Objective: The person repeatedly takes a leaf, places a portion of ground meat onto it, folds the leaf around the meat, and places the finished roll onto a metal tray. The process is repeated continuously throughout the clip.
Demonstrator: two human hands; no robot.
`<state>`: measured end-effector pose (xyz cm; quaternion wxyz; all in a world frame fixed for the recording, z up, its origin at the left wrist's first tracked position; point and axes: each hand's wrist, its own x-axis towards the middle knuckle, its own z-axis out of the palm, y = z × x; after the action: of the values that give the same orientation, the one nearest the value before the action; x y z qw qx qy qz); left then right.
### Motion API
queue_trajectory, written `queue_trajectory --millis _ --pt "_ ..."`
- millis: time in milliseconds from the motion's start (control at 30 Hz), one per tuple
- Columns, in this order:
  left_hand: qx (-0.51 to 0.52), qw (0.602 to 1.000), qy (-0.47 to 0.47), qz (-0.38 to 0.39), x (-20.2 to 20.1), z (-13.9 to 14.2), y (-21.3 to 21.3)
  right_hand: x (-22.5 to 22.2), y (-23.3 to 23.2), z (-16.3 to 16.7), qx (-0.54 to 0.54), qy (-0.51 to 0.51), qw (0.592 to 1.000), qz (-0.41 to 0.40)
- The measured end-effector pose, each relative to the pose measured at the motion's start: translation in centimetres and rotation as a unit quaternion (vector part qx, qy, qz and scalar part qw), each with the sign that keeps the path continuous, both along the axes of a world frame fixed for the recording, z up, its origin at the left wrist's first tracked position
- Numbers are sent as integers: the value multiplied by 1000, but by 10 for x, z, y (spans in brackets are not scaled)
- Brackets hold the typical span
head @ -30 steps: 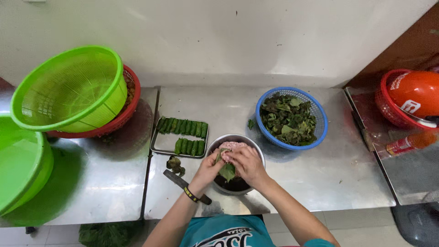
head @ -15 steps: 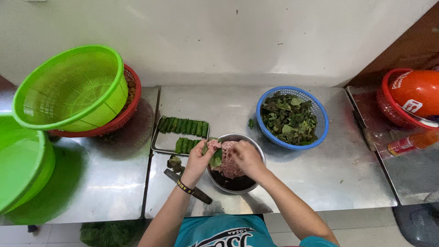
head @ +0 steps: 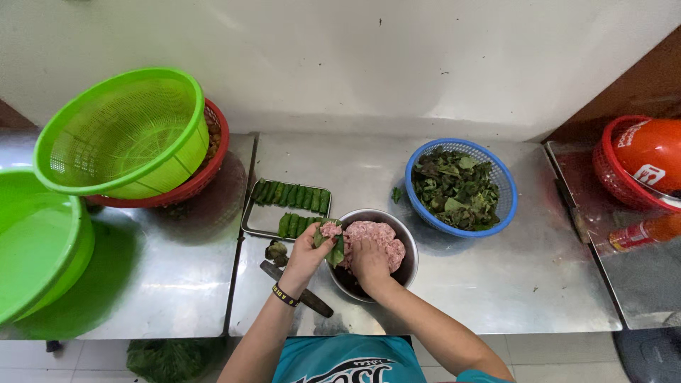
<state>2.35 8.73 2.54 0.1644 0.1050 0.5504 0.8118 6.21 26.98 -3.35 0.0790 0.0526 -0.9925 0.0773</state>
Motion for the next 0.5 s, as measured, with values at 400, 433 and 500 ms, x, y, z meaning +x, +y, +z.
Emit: queue_trajectory --millis 400,433,500 --pt "-26 999 15 -30 3 -1 11 10 47 122 -500 -145 854 22" --pt "-25 999 24 -42 4 1 13 11 49 133 -530 -121 837 60" --pt "-23 997 45 -65 11 6 14 13 51 151 -467 -56 872 138"
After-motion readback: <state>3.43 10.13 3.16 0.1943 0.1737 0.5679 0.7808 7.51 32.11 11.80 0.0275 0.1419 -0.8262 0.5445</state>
